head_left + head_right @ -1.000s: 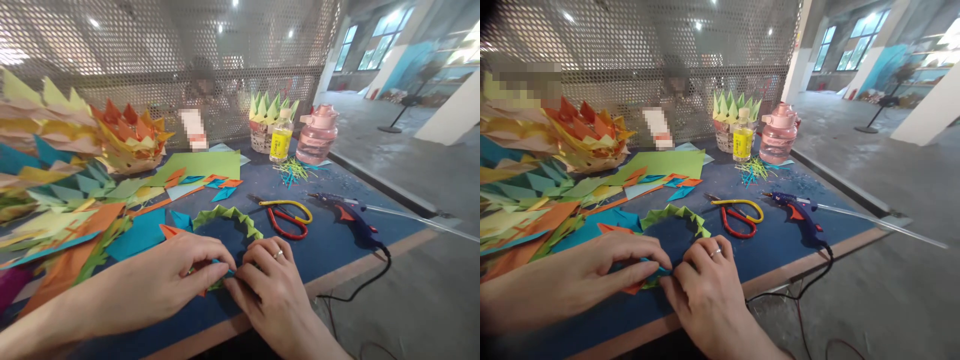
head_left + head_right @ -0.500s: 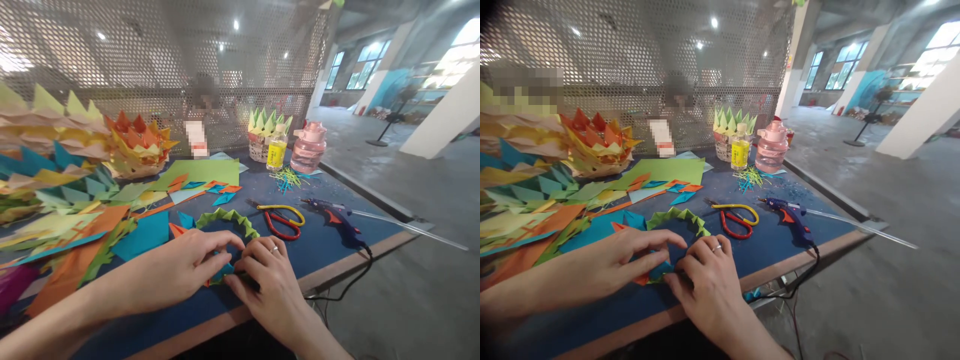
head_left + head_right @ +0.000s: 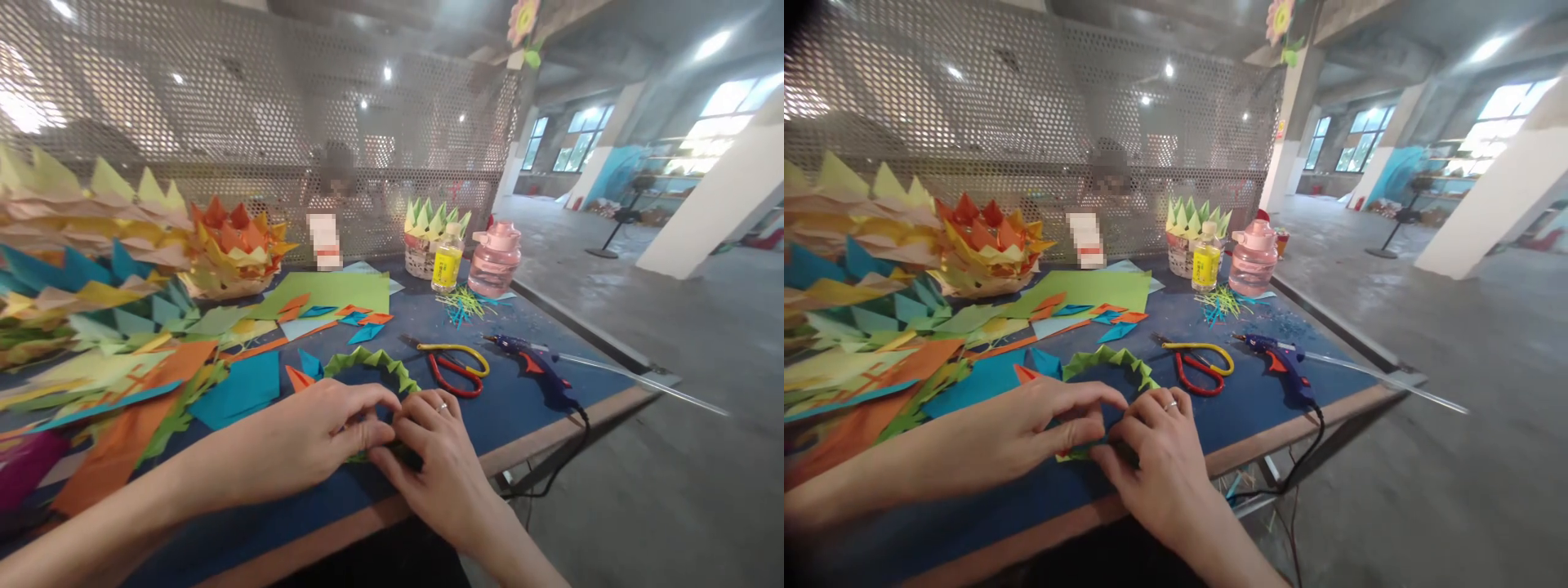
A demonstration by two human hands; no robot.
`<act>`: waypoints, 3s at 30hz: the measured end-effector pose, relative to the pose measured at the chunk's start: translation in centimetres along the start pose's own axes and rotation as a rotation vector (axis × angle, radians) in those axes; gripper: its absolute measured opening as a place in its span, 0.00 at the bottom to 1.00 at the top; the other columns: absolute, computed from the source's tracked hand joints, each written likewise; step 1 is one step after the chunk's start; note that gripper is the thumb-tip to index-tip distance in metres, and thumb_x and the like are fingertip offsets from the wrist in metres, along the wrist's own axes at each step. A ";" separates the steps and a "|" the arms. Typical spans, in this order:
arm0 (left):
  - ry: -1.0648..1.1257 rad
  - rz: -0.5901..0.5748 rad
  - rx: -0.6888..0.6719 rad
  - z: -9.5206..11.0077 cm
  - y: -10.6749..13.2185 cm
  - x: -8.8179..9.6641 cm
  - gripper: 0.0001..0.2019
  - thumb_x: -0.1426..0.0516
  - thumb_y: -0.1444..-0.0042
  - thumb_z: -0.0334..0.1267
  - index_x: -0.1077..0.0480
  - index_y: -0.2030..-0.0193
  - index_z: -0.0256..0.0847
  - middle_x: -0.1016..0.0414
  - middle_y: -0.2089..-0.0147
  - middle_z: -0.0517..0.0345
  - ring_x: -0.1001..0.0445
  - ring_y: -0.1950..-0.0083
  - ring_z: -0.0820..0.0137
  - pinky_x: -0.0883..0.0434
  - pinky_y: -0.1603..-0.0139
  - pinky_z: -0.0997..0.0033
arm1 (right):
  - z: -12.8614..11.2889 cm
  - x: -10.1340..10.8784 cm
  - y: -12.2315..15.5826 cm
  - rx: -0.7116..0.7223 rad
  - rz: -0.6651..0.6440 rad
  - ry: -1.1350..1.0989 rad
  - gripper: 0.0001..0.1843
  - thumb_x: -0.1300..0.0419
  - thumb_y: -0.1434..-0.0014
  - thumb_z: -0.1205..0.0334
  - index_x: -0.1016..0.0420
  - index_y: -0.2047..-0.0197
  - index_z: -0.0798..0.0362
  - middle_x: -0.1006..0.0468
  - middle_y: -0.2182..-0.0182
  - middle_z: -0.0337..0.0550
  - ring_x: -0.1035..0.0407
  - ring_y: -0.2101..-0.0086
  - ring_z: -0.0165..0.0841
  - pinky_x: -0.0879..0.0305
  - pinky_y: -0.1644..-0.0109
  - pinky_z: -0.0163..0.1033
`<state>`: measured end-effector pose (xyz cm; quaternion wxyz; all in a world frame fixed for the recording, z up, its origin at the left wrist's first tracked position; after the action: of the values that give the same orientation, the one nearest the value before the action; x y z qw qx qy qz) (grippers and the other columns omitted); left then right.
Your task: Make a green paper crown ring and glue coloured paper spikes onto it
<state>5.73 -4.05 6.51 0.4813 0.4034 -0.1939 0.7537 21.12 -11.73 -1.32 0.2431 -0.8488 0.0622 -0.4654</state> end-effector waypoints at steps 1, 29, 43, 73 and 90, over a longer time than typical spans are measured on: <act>0.001 -0.007 0.007 0.1 0.1 0.1 0.15 0.52 0.35 0.47 0.31 0.48 0.49 0.23 0.65 0.63 0.26 0.64 0.69 0.34 0.65 0.75 | -0.1 0.2 0.0 0.001 -0.014 -0.005 0.09 0.39 0.40 0.57 0.28 0.70 0.52 0.27 0.65 0.40 0.36 0.58 0.35 0.47 0.48 0.47; -0.119 0.194 -0.058 0.3 2.0 2.5 0.17 0.53 0.36 0.52 0.29 0.56 0.47 0.22 0.62 0.63 0.26 0.61 0.70 0.36 0.61 0.75 | -1.6 0.2 -0.5 -0.015 -0.043 -0.095 0.12 0.29 0.50 0.63 0.27 0.64 0.47 0.26 0.64 0.35 0.35 0.56 0.34 0.48 0.46 0.43; -0.149 0.216 -0.029 -0.2 2.3 3.0 0.22 0.54 0.37 0.55 0.30 0.47 0.46 0.21 0.57 0.60 0.25 0.56 0.67 0.35 0.57 0.72 | -2.1 -0.4 -0.6 -0.001 0.031 0.004 0.12 0.31 0.50 0.62 0.30 0.65 0.49 0.24 0.65 0.36 0.33 0.58 0.34 0.48 0.46 0.46; -0.118 0.497 0.181 -7.2 1.4 8.9 0.17 0.46 0.42 0.49 0.25 0.56 0.42 0.18 0.58 0.58 0.23 0.54 0.63 0.30 0.55 0.70 | -2.6 -3.4 -2.2 0.052 0.087 0.120 0.12 0.31 0.49 0.58 0.29 0.64 0.48 0.23 0.63 0.37 0.34 0.54 0.40 0.55 0.41 0.53; -0.110 0.525 0.184 -6.7 -0.1 7.2 0.15 0.47 0.43 0.48 0.24 0.63 0.42 0.19 0.63 0.61 0.23 0.59 0.66 0.31 0.58 0.74 | 0.2 0.6 -0.1 0.253 0.563 -0.003 0.10 0.36 0.46 0.73 0.27 0.74 0.49 0.26 0.76 0.35 0.32 0.65 0.34 0.42 0.55 0.44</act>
<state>1.46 4.61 8.23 0.2196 0.4216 -0.2485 0.8440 21.65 -11.74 -0.86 0.4665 -0.7617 0.2363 -0.3826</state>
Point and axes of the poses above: each hand's wrist, its own y-axis away from the middle knuckle, its own x-axis out of the back of the hand, z = x × y, the point moved 1 cm from there along -y, towards the middle knuckle
